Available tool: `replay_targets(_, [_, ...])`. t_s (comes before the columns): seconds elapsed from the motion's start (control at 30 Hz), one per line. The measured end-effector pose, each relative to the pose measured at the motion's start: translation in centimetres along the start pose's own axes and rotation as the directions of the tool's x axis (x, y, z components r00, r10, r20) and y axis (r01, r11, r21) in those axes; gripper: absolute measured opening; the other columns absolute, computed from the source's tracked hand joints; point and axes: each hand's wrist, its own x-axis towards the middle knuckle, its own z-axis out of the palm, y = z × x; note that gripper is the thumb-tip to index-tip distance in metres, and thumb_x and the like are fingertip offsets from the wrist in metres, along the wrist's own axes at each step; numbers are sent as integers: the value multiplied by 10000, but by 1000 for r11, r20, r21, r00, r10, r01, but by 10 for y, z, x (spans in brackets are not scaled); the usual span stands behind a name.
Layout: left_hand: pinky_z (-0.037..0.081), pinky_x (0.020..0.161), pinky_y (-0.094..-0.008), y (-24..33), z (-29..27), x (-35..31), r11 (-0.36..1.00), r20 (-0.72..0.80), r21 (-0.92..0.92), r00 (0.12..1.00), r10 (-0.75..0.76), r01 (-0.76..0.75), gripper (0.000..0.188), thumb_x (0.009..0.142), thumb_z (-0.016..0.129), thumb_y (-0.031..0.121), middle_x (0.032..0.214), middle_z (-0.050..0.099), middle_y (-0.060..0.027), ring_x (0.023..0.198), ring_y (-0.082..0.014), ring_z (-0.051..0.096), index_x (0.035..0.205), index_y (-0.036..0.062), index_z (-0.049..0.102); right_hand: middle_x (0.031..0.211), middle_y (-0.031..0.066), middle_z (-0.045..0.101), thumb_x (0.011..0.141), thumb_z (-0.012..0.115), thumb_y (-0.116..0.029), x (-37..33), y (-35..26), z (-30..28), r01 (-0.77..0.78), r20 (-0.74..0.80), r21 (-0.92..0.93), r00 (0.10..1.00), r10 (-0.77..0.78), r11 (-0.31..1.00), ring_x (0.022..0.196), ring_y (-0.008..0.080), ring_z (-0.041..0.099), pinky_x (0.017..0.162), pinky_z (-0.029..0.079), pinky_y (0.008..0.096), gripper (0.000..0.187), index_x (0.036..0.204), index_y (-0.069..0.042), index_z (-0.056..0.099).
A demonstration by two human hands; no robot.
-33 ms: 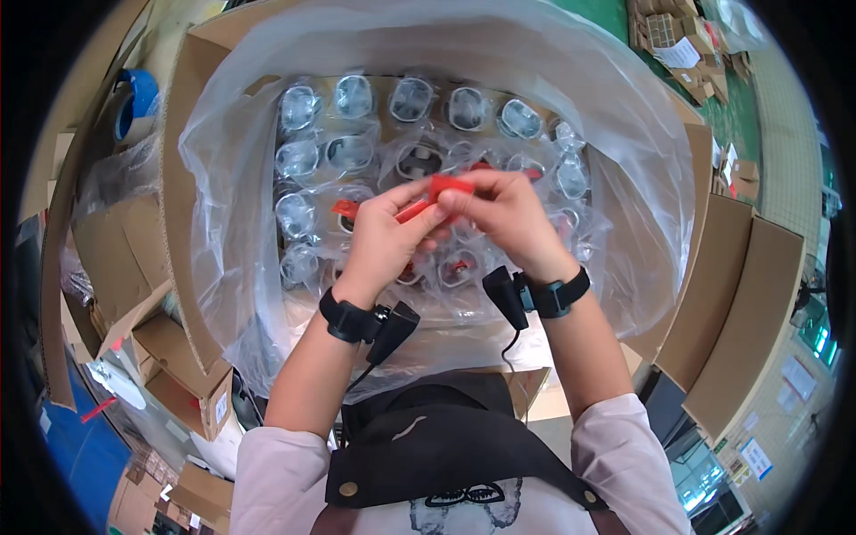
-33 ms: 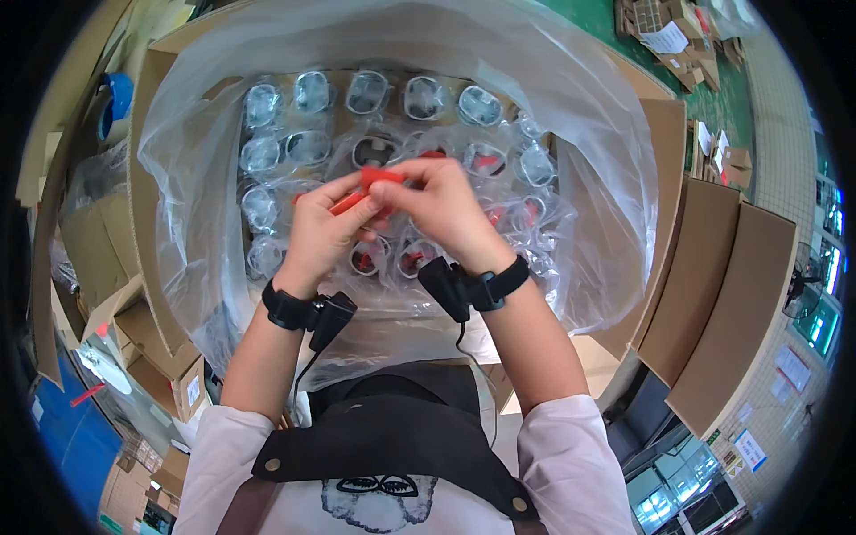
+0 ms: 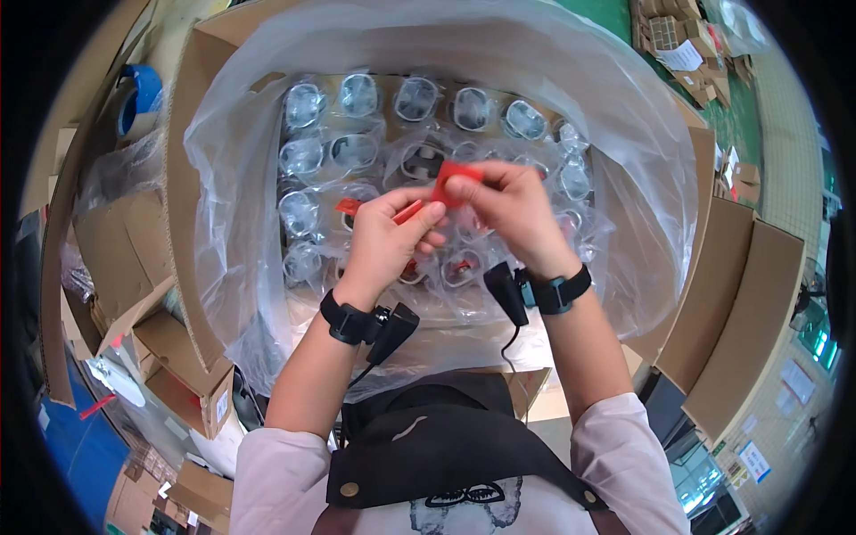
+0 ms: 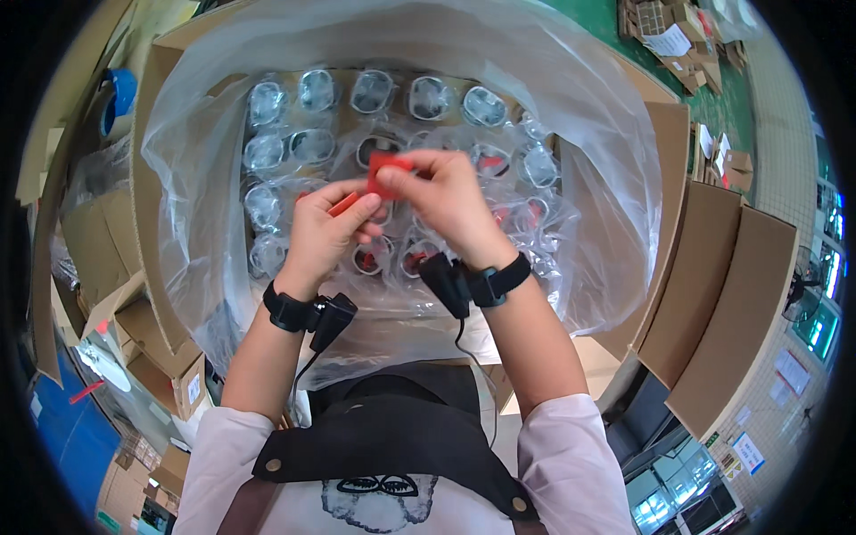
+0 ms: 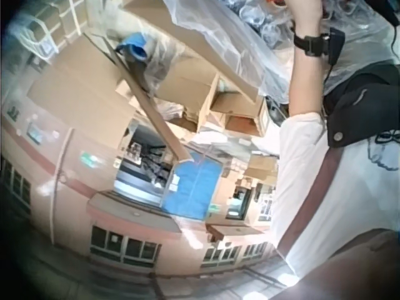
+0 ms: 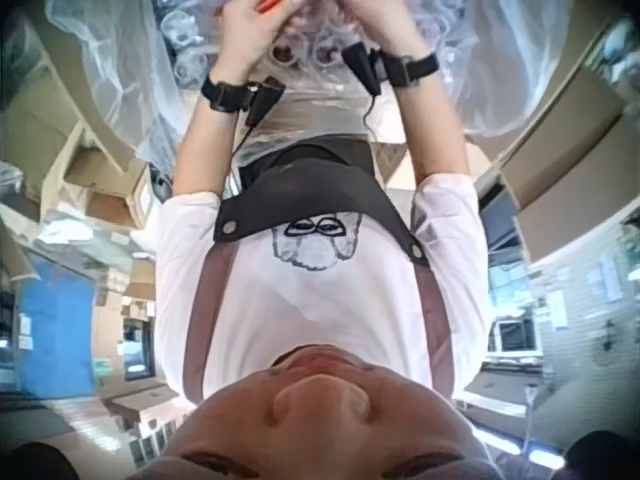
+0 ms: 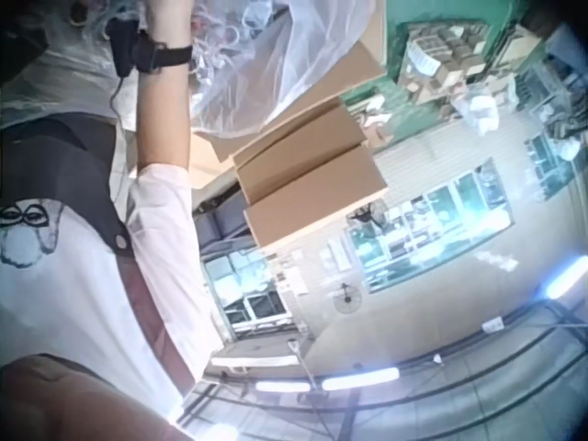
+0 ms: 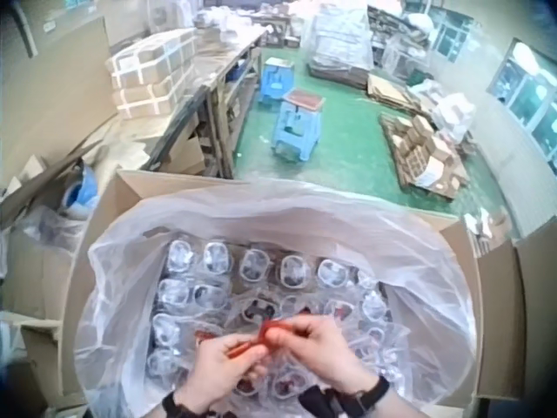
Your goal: The person places small red plastic items into clear plastic cups arranged in a cardboard box. They then cover the cups with a plastic sheet and secure it. The person repeats this process with a second batch of cups.
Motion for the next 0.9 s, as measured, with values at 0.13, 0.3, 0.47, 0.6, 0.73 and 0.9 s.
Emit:
replay_targets(0.13, [500,667,-217,-6,-25,-19,995,-73,-88,996,41,-48,383,978,542,133,1122,634,-118,905,-118,620,1324,-27,502,903,134,678,830,663,-79,46,11,11,458,37,-621,828,-559,636,769,283,657,675,510,391,138,936,-16,724])
replay_targets(0.3, [516,812,-280,13,-49,-36,932,-82,-359,997,14,-43,411,981,490,106,1194,571,-121,1024,-172,603,1362,-46,454,974,169,656,810,593,-45,58,26,20,458,167,-790,801,-575,408,888,379,632,798,506,458,200,979,-12,695])
replay_targets(0.47, [516,847,-352,36,-92,2,641,-194,716,803,563,-276,300,921,592,121,1050,639,-140,935,-266,646,1205,31,630,984,138,677,869,632,-67,-6,-5,24,283,-81,-507,925,-372,814,771,211,643,671,512,304,233,1091,-6,670])
replay_targets(0.6, [506,842,-385,54,-107,40,86,73,984,789,610,-158,281,847,660,129,1015,669,-162,934,-362,626,1123,77,686,989,83,688,883,646,-62,-59,6,24,180,-164,-374,953,-256,910,771,115,605,663,477,238,222,1097,-10,675])
replay_targets(0.73, [503,868,-416,45,-116,50,164,126,929,700,703,-333,260,871,641,137,1064,682,-166,1004,-352,637,1115,54,677,996,76,693,890,646,-58,-96,21,17,179,-254,-353,926,-278,919,794,111,601,718,477,240,207,1090,-14,679])
replay_targets(0.9, [495,909,-347,45,-124,25,391,8,864,785,619,-317,287,933,573,95,1156,669,-178,1062,-283,656,1201,9,627,1009,67,697,913,635,-70,-118,34,-2,113,-362,-307,905,-225,945,830,102,606,743,480,246,186,1084,-16,684])
